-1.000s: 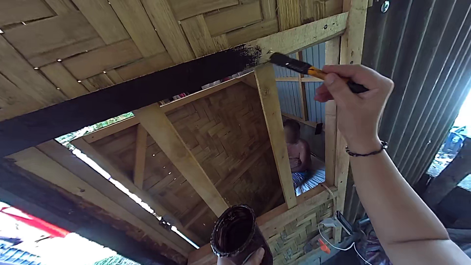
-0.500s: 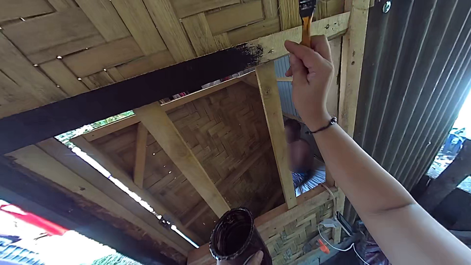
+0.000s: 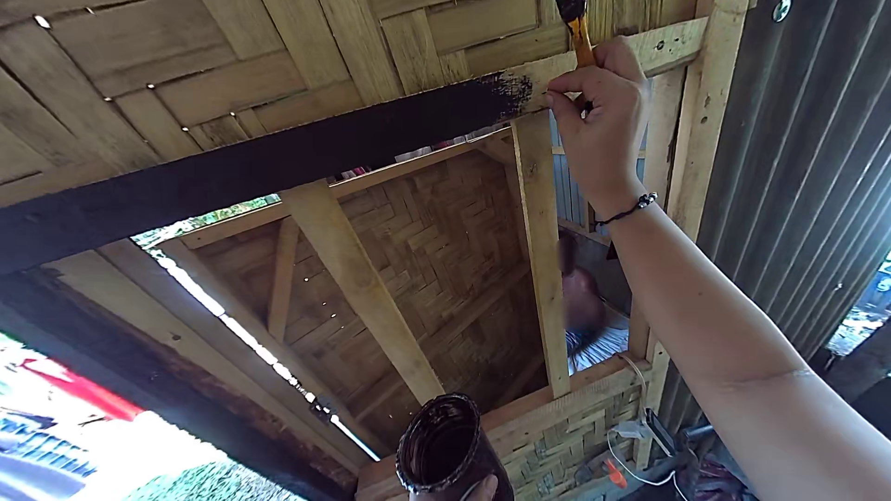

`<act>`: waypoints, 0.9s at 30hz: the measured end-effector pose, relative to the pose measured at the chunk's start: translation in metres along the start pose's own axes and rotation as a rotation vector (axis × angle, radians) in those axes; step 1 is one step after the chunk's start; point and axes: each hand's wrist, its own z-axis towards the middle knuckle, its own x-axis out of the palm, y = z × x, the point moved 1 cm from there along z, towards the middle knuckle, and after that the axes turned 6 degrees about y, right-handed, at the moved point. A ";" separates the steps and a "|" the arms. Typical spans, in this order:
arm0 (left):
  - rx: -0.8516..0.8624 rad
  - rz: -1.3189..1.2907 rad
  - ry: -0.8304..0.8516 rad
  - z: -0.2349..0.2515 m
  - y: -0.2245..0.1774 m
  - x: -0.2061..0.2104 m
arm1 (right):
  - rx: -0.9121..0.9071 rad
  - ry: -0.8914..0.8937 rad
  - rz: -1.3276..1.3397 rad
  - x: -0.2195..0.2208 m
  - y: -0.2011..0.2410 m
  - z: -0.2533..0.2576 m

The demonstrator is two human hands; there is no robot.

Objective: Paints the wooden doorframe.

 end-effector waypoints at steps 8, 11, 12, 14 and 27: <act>-0.004 -0.009 0.015 0.002 0.001 -0.001 | 0.016 -0.009 -0.047 0.006 0.005 -0.003; 0.011 -0.004 0.029 0.002 0.002 -0.002 | 0.045 -0.028 -0.016 0.003 0.001 -0.004; 0.013 -0.003 0.030 0.002 0.003 -0.003 | 0.041 -0.039 -0.002 0.000 -0.001 -0.005; 0.011 0.005 0.027 0.002 0.004 -0.004 | 0.010 -0.064 0.024 -0.011 -0.003 -0.007; -0.024 0.102 -0.107 -0.019 0.013 -0.037 | 0.143 0.521 0.426 -0.064 0.072 -0.271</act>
